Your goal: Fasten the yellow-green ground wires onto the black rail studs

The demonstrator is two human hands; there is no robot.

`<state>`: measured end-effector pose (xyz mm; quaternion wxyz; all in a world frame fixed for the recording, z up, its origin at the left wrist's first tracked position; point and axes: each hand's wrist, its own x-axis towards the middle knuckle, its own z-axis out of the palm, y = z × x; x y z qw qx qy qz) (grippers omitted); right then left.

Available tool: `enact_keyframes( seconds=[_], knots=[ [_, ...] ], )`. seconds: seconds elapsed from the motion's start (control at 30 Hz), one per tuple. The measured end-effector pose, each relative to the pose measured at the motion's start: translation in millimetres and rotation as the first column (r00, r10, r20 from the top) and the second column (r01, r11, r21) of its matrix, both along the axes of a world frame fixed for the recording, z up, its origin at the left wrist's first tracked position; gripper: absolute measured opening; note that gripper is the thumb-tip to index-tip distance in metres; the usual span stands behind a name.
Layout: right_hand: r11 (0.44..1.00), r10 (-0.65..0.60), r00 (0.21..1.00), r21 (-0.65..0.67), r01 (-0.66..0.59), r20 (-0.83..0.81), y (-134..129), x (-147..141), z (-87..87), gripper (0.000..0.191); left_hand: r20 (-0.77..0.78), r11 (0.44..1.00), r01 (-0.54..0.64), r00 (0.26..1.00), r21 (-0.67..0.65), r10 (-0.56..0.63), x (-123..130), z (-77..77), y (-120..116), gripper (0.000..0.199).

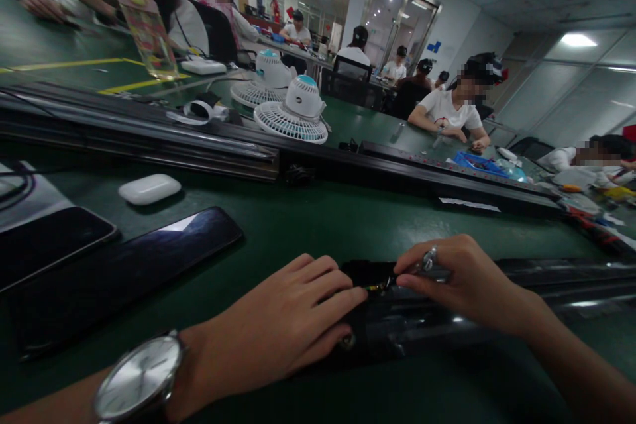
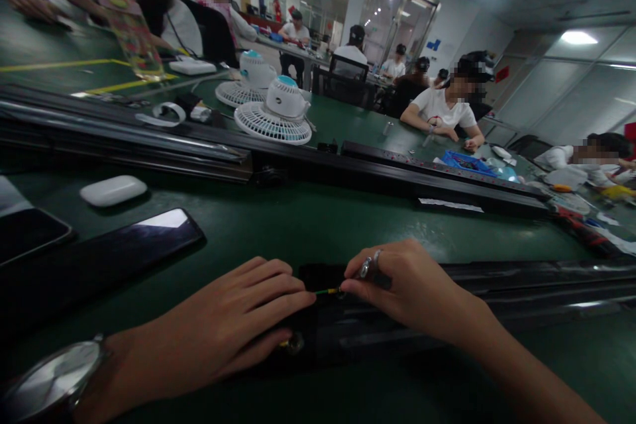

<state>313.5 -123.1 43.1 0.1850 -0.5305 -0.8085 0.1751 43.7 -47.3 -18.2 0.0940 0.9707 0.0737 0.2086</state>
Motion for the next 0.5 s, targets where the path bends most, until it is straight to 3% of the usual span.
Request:
enact_keyframes(
  seconds=[0.3, 0.5],
  knots=[
    [0.999, 0.023, 0.999, -0.025, -0.022, 0.037, 2.4, -3.7, -5.1, 0.011, 0.003, 1.0, 0.003, 1.0, 0.005, -0.003, 0.2, 0.7, -0.3, 0.032],
    [0.992, 0.121, 0.989, -0.046, -0.117, 0.086, -0.7, 0.2, 3.9, 0.013, 0.011, 1.0, -0.002, 1.0, 0.01, 0.002, 0.3, 0.3, -0.1, 0.032]
  ],
)
